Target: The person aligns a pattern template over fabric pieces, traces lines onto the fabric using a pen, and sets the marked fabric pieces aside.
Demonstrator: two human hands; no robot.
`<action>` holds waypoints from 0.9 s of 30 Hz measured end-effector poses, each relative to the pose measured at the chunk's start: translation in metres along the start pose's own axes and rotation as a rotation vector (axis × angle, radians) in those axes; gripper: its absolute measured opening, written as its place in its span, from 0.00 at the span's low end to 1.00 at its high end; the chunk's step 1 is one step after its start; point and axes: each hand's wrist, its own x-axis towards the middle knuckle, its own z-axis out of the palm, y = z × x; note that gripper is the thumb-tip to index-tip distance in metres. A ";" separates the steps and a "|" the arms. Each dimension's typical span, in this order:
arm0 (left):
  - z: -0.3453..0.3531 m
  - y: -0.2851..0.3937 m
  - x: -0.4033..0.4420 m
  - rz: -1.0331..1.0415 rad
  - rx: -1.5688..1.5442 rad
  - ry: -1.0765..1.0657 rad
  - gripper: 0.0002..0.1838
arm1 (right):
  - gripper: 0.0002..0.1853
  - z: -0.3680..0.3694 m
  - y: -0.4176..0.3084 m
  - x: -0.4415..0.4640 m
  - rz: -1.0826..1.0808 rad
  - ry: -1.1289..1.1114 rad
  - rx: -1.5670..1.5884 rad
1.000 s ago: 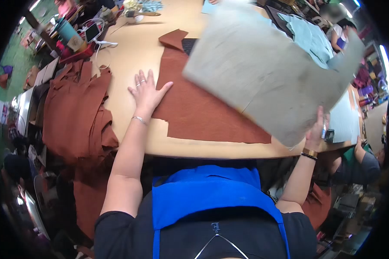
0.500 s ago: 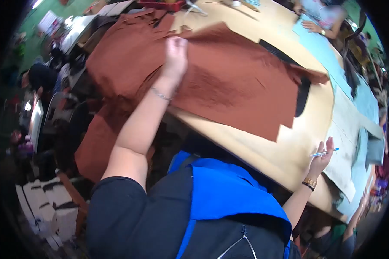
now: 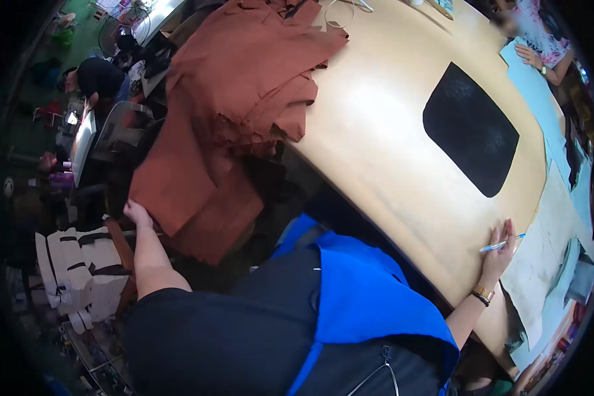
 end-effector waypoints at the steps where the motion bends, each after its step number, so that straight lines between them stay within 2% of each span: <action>1: -0.011 -0.028 0.013 -0.059 0.141 -0.005 0.22 | 0.25 0.000 0.001 0.000 -0.003 0.003 0.006; 2: -0.012 -0.090 0.051 -0.061 0.319 0.035 0.26 | 0.25 0.000 0.001 0.000 -0.006 0.008 0.011; 3: 0.005 -0.079 0.018 -0.147 0.732 0.369 0.31 | 0.25 0.000 0.003 0.000 -0.010 0.015 0.018; 5: 0.020 -0.021 -0.029 0.122 0.874 0.134 0.30 | 0.25 0.000 0.009 0.001 -0.013 0.024 0.008; 7: 0.068 0.024 -0.045 0.538 0.550 -0.194 0.26 | 0.25 0.001 0.008 0.001 -0.017 0.028 -0.005; 8: 0.099 0.063 -0.074 0.774 0.430 -0.231 0.21 | 0.24 0.001 0.007 0.000 -0.018 0.026 -0.014; 9: 0.129 0.102 -0.100 0.859 0.179 -0.411 0.18 | 0.24 0.000 0.006 -0.001 -0.020 0.024 -0.026; 10: 0.140 0.166 -0.151 0.990 0.349 -0.405 0.17 | 0.24 0.000 0.007 -0.001 -0.012 0.028 -0.017; 11: 0.155 0.203 -0.180 1.160 0.287 -0.458 0.18 | 0.24 0.001 0.009 -0.001 -0.005 0.033 -0.008; 13: 0.176 0.260 -0.231 1.349 0.196 -0.576 0.19 | 0.24 0.001 0.009 0.000 0.008 0.046 -0.015; 16: 0.198 0.306 -0.272 1.435 0.276 -0.709 0.18 | 0.24 0.002 0.003 -0.003 0.008 0.075 -0.030; 19: 0.211 0.319 -0.270 1.183 0.297 -0.963 0.18 | 0.24 0.001 -0.004 -0.004 -0.010 0.063 -0.062; 23: 0.212 0.321 -0.261 1.286 0.380 -0.898 0.12 | 0.24 0.000 -0.014 -0.003 -0.014 0.070 -0.102; 24: 0.213 0.320 -0.263 1.309 0.264 -0.847 0.12 | 0.24 0.001 -0.015 -0.002 -0.017 0.080 -0.088; 27: 0.225 0.331 -0.280 1.103 0.050 -0.838 0.13 | 0.23 0.000 -0.018 -0.002 0.020 0.099 -0.100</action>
